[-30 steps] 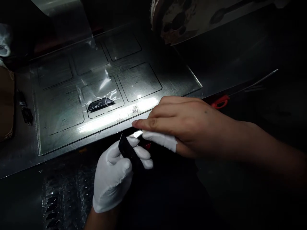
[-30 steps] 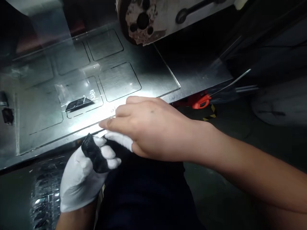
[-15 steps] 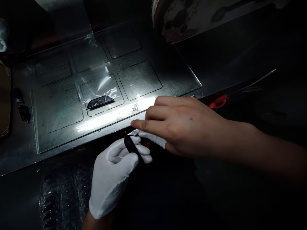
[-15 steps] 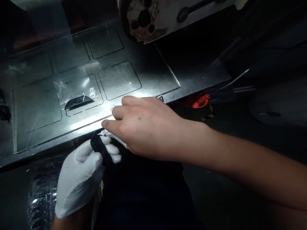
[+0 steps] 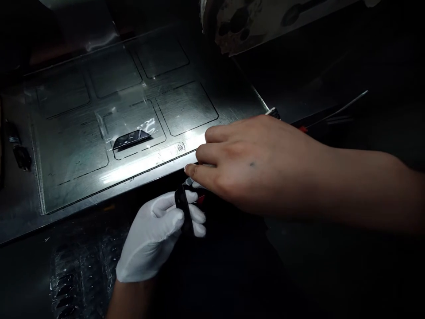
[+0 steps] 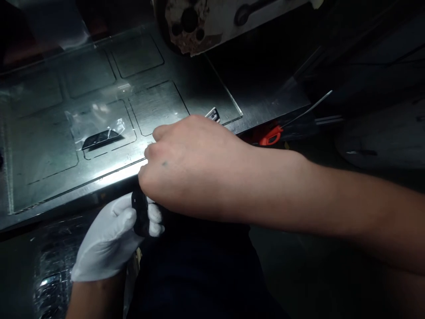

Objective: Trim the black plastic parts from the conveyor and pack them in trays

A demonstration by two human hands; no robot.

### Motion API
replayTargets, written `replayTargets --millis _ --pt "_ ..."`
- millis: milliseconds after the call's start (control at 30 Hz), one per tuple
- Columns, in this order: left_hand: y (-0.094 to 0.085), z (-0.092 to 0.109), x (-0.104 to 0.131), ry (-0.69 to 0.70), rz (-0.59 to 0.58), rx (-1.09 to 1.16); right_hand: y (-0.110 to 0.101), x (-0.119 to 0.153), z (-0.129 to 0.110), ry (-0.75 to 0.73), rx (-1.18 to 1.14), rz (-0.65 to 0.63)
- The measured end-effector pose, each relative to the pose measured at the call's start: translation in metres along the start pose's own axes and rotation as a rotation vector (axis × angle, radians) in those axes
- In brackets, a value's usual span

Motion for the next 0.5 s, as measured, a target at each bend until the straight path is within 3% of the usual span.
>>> replayTargets --millis 333,500 --pt "0.002 -0.002 0.000 -0.031 -0.002 -0.044 -0.005 0.005 -0.014 -0.021 0.172 -0.010" --pt "0.001 -0.001 0.006 0.092 -0.021 0.007 -0.013 0.012 -0.015 -0.003 0.175 0.067"
Point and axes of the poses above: each hand's wrist, its own x-axis away from the middle knuckle, its own y-axis out of the palm, z = x × y, the point moved 8 cm from there along -x, towards the middle knuckle, and after that the axes turned 7 degrees about -z, right-handed, at the moved point
